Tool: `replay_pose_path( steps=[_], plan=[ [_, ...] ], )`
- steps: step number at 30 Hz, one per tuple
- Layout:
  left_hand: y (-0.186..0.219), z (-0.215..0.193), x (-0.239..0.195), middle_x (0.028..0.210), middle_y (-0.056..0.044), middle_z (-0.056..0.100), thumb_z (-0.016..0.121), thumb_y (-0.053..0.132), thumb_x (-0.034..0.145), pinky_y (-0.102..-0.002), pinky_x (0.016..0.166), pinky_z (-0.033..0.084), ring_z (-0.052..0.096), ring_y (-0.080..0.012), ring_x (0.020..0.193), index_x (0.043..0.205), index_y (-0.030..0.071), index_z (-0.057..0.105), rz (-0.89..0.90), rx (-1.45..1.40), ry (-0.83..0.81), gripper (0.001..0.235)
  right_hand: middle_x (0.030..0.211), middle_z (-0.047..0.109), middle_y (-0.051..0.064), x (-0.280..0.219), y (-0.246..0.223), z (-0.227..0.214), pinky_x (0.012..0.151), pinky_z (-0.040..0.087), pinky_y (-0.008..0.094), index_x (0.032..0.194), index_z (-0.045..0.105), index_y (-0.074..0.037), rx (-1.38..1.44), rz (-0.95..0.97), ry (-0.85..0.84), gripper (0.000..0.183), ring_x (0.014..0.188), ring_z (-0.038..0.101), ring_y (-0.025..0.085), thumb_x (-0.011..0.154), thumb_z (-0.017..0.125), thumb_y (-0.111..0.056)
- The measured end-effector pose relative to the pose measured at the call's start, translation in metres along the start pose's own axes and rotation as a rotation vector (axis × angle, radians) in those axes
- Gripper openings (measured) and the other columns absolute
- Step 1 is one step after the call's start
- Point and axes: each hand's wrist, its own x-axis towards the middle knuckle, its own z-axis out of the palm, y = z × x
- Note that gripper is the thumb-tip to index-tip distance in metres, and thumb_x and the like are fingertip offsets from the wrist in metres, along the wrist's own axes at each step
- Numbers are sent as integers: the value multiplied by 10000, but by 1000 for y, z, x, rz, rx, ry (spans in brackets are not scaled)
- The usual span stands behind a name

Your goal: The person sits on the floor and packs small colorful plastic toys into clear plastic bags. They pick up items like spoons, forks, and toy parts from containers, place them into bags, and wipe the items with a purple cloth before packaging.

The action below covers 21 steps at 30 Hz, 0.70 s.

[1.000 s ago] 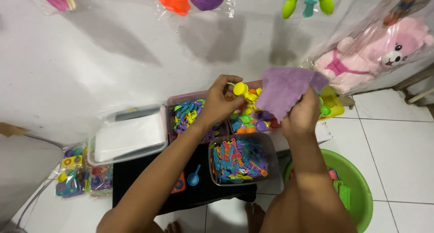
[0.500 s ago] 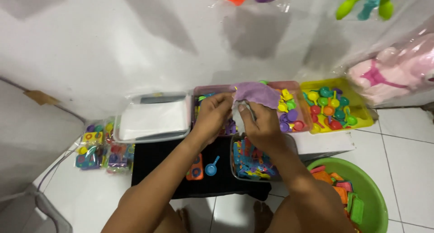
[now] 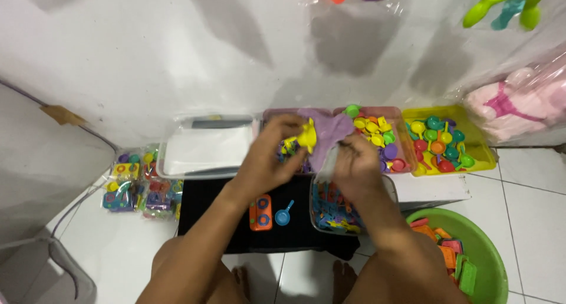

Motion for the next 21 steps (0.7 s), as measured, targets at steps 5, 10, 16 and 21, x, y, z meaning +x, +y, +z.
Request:
replay_pose_path(
  steps=[5,10,16,21],
  plan=[
    [5,0,-4,1250,-171,647,721,-94,885,-363,1004,561,664,-235,1146,1280,-55,564,-325,-518,325,427,817,626,113,34,31,-72,621,409,336,847,656,73,-1013,-809,-150,131,708,519,219,771,636,178],
    [7,12,-11,1134,-168,720,849,-23,787,-366,924,562,678,-242,1067,1000,-12,651,-376,-431,387,292,636,555,22,-1,15,-1,587,432,280,771,594,-59,-349,-75,44,157,604,505,120,831,731,-9],
    [12,20,-8,1140,-123,760,854,15,776,-431,943,518,655,-304,1042,850,60,723,-250,-124,283,158,880,650,82,1,54,-8,781,586,329,1207,630,9,148,-30,59,289,794,638,154,923,672,40],
    [21,25,-7,1185,-95,758,821,-15,771,-450,962,515,654,-324,1059,837,87,749,-176,-77,194,141,1034,614,184,2,50,-29,737,489,335,1108,637,100,-932,-647,-37,227,856,596,249,893,564,80]
  ],
)
